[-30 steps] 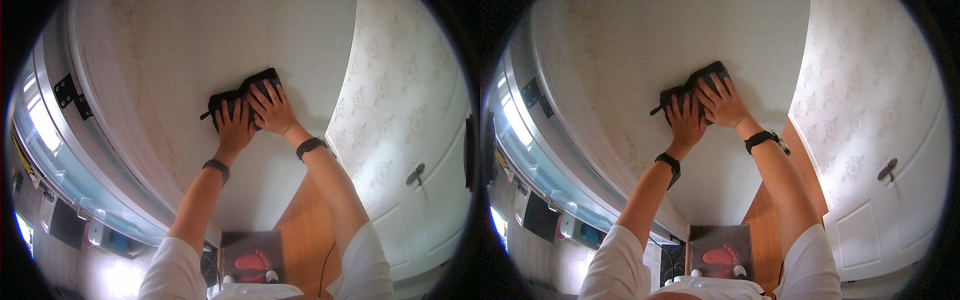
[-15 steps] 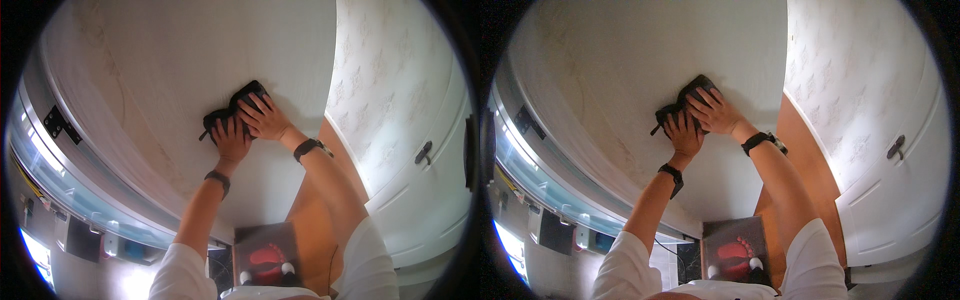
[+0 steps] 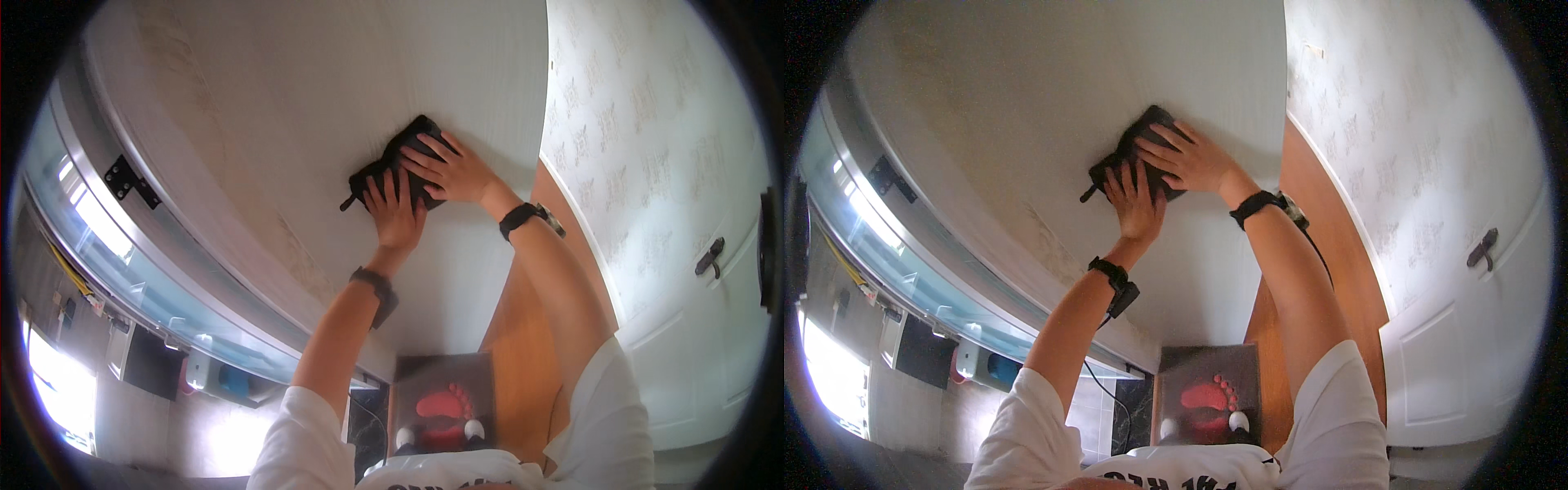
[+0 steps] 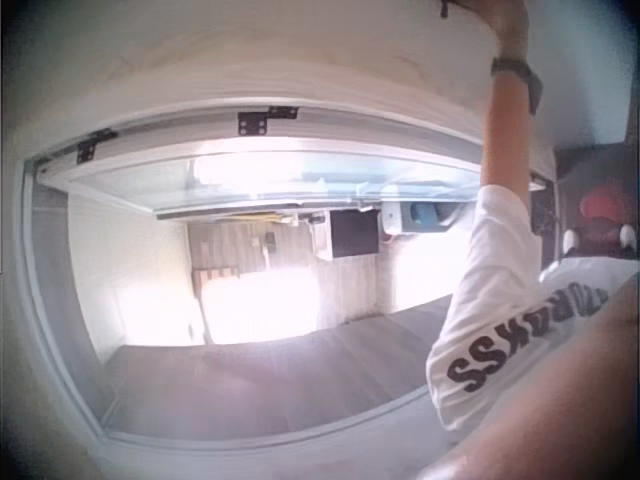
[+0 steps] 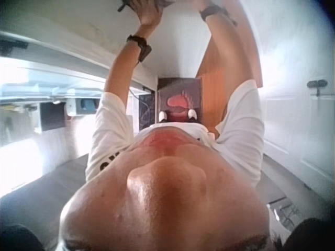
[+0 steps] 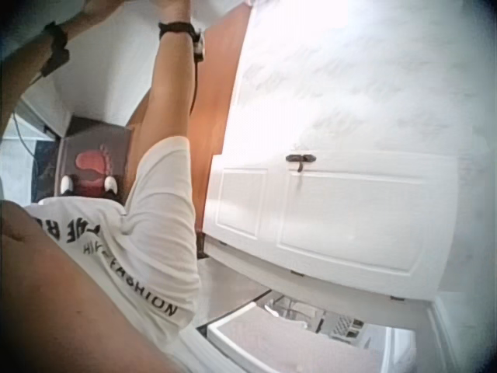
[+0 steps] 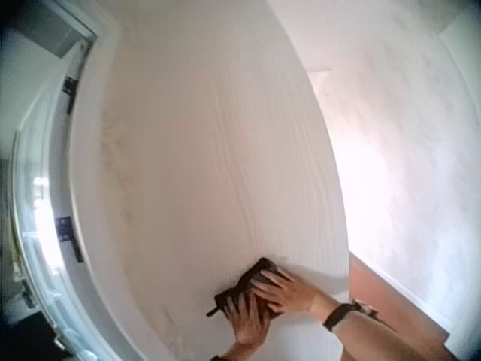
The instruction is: Cleaning a surface and then installing a flexible black rubber or foam door seal.
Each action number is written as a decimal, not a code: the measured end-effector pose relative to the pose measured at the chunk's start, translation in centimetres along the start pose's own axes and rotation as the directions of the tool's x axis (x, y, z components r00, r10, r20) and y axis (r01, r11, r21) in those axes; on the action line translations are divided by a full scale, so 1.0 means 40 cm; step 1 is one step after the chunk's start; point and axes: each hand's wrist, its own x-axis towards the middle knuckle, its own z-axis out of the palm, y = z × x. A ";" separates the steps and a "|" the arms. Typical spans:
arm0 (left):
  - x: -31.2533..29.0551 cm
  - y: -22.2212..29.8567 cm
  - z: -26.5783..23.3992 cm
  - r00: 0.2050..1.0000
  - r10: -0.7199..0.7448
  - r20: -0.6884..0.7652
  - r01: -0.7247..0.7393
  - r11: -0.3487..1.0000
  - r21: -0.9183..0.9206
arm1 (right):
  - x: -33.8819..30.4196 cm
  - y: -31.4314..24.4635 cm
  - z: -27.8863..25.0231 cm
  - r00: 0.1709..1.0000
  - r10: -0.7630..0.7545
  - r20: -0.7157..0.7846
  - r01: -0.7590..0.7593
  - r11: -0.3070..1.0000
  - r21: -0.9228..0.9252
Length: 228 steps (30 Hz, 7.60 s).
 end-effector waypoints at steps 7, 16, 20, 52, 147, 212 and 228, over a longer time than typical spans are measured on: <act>0.088 0.062 -0.043 0.996 0.057 0.063 -0.052 0.996 -0.072 | -0.042 0.068 -0.066 0.990 0.142 -0.010 -0.141 0.989 0.053; 0.365 0.153 -0.129 0.960 0.219 -0.175 -0.195 0.970 0.142 | 0.005 0.272 -0.192 0.963 0.205 -0.172 -0.216 0.975 -0.048; 0.536 0.147 -0.210 0.925 0.293 -0.240 -0.247 0.948 0.203 | 0.109 0.371 -0.267 0.936 0.236 -0.260 -0.284 0.944 -0.168; 1.233 0.058 -0.542 0.625 0.560 -0.544 -0.354 0.825 0.441 | 0.655 0.799 -0.482 0.735 0.205 -0.646 -0.523 0.777 -0.349; 0.661 0.133 -0.265 0.736 0.435 -0.519 -0.327 0.899 0.291 | 0.240 0.369 -0.274 0.784 0.359 -0.506 -0.505 0.843 -0.185; 0.231 0.174 0.026 0.782 0.446 -0.435 -0.375 0.895 0.242 | -0.171 0.111 -0.010 0.843 0.325 -0.428 -0.420 0.895 -0.148; 0.085 0.189 0.102 0.859 0.375 -0.349 -0.336 0.927 0.168 | -0.225 0.066 -0.008 0.952 0.168 -0.256 -0.166 0.986 0.030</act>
